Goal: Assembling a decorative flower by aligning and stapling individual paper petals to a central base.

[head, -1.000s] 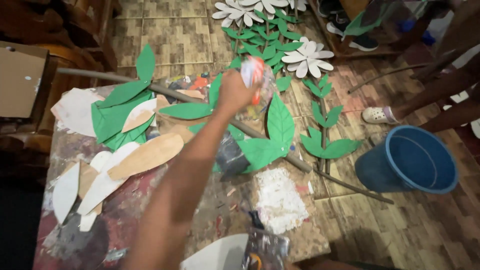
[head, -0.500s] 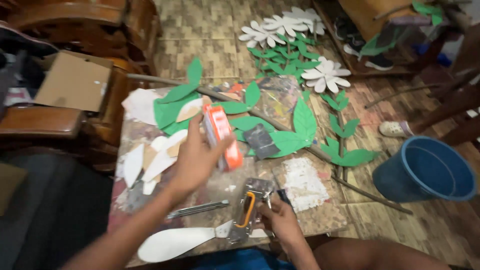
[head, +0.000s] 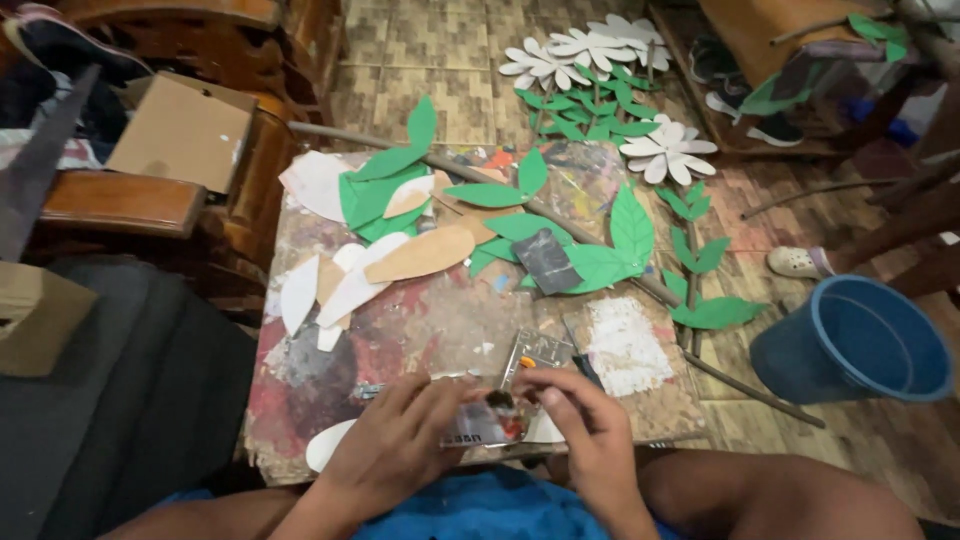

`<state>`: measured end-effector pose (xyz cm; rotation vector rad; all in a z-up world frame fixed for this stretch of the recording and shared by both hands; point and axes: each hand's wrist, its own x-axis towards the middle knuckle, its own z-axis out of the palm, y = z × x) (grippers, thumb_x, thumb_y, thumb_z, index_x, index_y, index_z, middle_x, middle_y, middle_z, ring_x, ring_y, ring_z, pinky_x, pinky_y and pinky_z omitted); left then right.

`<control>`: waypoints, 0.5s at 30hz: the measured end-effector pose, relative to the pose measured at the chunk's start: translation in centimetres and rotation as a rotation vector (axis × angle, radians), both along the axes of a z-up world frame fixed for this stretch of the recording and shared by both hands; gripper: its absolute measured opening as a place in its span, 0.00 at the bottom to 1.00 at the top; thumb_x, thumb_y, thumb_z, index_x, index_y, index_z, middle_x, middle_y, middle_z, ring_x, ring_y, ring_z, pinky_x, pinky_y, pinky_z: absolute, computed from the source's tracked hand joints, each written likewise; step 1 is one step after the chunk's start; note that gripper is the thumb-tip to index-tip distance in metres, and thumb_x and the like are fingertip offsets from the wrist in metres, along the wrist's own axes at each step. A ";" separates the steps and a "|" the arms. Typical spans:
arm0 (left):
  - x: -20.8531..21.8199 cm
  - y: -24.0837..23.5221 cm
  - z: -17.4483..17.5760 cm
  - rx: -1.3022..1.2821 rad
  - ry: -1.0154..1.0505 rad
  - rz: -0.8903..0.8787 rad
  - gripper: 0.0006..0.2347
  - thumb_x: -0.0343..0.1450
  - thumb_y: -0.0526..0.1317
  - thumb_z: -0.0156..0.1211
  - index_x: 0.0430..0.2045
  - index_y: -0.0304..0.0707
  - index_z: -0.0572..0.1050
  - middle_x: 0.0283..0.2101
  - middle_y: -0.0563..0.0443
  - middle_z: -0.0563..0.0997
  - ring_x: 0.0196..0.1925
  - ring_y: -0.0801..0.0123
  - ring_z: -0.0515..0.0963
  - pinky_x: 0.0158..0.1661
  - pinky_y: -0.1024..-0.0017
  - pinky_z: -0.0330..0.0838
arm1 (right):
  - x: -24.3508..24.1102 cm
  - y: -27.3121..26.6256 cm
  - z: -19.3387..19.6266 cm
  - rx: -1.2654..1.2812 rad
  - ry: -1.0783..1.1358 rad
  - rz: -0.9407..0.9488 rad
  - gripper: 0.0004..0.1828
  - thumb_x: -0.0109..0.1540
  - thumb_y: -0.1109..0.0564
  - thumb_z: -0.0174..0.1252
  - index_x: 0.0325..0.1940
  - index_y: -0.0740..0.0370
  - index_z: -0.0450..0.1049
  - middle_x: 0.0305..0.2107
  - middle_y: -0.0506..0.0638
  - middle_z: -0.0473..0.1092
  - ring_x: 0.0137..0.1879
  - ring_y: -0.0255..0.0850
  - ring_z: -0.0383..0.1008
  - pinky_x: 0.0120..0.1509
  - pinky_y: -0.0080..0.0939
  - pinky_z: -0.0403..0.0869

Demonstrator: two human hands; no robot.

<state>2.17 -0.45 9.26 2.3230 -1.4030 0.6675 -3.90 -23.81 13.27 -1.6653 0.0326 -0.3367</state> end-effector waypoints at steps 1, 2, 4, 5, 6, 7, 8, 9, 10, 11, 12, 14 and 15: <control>0.0 0.2 0.0 -0.002 0.004 -0.003 0.27 0.73 0.47 0.65 0.62 0.34 0.63 0.61 0.42 0.74 0.53 0.45 0.75 0.53 0.55 0.73 | -0.1 0.1 -0.2 -0.002 0.004 -0.003 0.15 0.66 0.55 0.53 0.47 0.65 0.83 0.42 0.54 0.83 0.48 0.41 0.83 0.55 0.38 0.79; -0.1 0.3 0.1 0.058 0.109 0.007 0.29 0.70 0.49 0.66 0.63 0.35 0.64 0.60 0.41 0.73 0.54 0.45 0.73 0.52 0.52 0.70 | -0.2 0.2 -0.4 -0.054 -0.014 0.034 0.14 0.66 0.57 0.53 0.45 0.63 0.83 0.43 0.54 0.83 0.51 0.43 0.82 0.60 0.42 0.77; 0.1 0.4 0.9 0.119 0.210 0.012 0.31 0.68 0.51 0.67 0.63 0.35 0.65 0.59 0.40 0.72 0.55 0.44 0.70 0.52 0.50 0.67 | 0.0 0.4 -2.0 -0.105 -0.036 0.066 0.13 0.65 0.58 0.53 0.42 0.62 0.83 0.44 0.54 0.83 0.55 0.45 0.81 0.64 0.45 0.75; 0.1 0.2 1.6 0.080 0.274 -0.002 0.32 0.64 0.49 0.66 0.63 0.38 0.66 0.54 0.41 0.72 0.51 0.44 0.69 0.49 0.49 0.66 | 0.2 0.3 -3.2 -0.035 0.046 0.063 0.11 0.65 0.56 0.55 0.37 0.63 0.82 0.38 0.52 0.82 0.49 0.41 0.80 0.59 0.40 0.74; 0.1 0.0 2.3 0.040 0.338 -0.016 0.33 0.60 0.48 0.66 0.63 0.41 0.67 0.49 0.42 0.71 0.47 0.44 0.67 0.47 0.49 0.65 | 0.4 0.2 -4.5 0.037 0.127 0.060 0.13 0.65 0.54 0.58 0.32 0.64 0.81 0.33 0.50 0.81 0.44 0.37 0.78 0.54 0.35 0.73; 0.3 0.0 2.2 0.036 0.343 -0.025 0.33 0.60 0.48 0.66 0.63 0.41 0.67 0.49 0.42 0.71 0.47 0.44 0.67 0.47 0.49 0.65 | 0.5 0.4 -5.4 0.032 0.132 0.052 0.13 0.65 0.54 0.58 0.32 0.64 0.81 0.33 0.50 0.81 0.44 0.37 0.78 0.54 0.35 0.73; 0.4 0.0 2.1 0.112 0.398 0.000 0.37 0.58 0.49 0.67 0.66 0.45 0.65 0.51 0.41 0.72 0.44 0.41 0.72 0.43 0.48 0.68 | 0.6 0.5 -6.4 0.253 0.290 0.030 0.09 0.63 0.60 0.60 0.34 0.69 0.81 0.29 0.54 0.78 0.37 0.39 0.76 0.46 0.35 0.74; 0.4 0.1 2.0 0.189 0.459 0.028 0.42 0.56 0.51 0.68 0.70 0.50 0.62 0.53 0.40 0.73 0.42 0.38 0.76 0.40 0.47 0.72 | 0.6 0.8 -7.5 0.477 0.452 0.008 0.06 0.62 0.65 0.62 0.37 0.74 0.81 0.26 0.57 0.75 0.30 0.40 0.73 0.38 0.36 0.76; 0.0 -0.1 2.5 0.187 0.471 0.022 0.42 0.56 0.51 0.68 0.70 0.50 0.62 0.53 0.40 0.73 0.42 0.38 0.76 0.40 0.47 0.72 | 0.0 0.5 -7.9 0.474 0.463 0.001 0.06 0.62 0.65 0.62 0.37 0.74 0.81 0.26 0.57 0.75 0.30 0.40 0.73 0.38 0.36 0.76; -0.1 0.1 3.3 0.138 0.490 0.005 0.40 0.55 0.48 0.68 0.67 0.42 0.64 0.55 0.40 0.76 0.48 0.41 0.77 0.44 0.49 0.73 | -0.1 0.5 -8.4 0.640 0.521 0.047 0.08 0.61 0.70 0.58 0.42 0.78 0.80 0.23 0.56 0.70 0.28 0.38 0.68 0.35 0.32 0.68; -0.3 0.2 4.1 0.089 0.508 -0.012 0.38 0.55 0.45 0.68 0.63 0.34 0.67 0.57 0.40 0.78 0.54 0.43 0.77 0.47 0.51 0.73 | -0.3 0.5 -8.8 0.805 0.577 0.095 0.13 0.61 0.74 0.55 0.48 0.82 0.79 0.20 0.55 0.66 0.26 0.36 0.62 0.33 0.29 0.61; -0.7 0.9 5.3 0.053 0.590 0.009 0.35 0.55 0.44 0.68 0.61 0.39 0.69 0.55 0.41 0.80 0.53 0.46 0.80 0.48 0.54 0.74 | -0.7 0.7 -8.1 0.864 0.662 0.091 0.15 0.60 0.77 0.54 0.50 0.82 0.77 0.28 0.62 0.71 0.34 0.43 0.70 0.40 0.38 0.72; -0.8 1.2 5.9 0.012 0.665 0.031 0.32 0.56 0.43 0.68 0.59 0.44 0.72 0.53 0.42 0.81 0.53 0.50 0.82 0.48 0.57 0.76 | -0.9 0.8 -7.7 0.917 0.741 0.092 0.17 0.58 0.79 0.54 0.52 0.82 0.76 0.37 0.69 0.75 0.43 0.50 0.78 0.48 0.47 0.82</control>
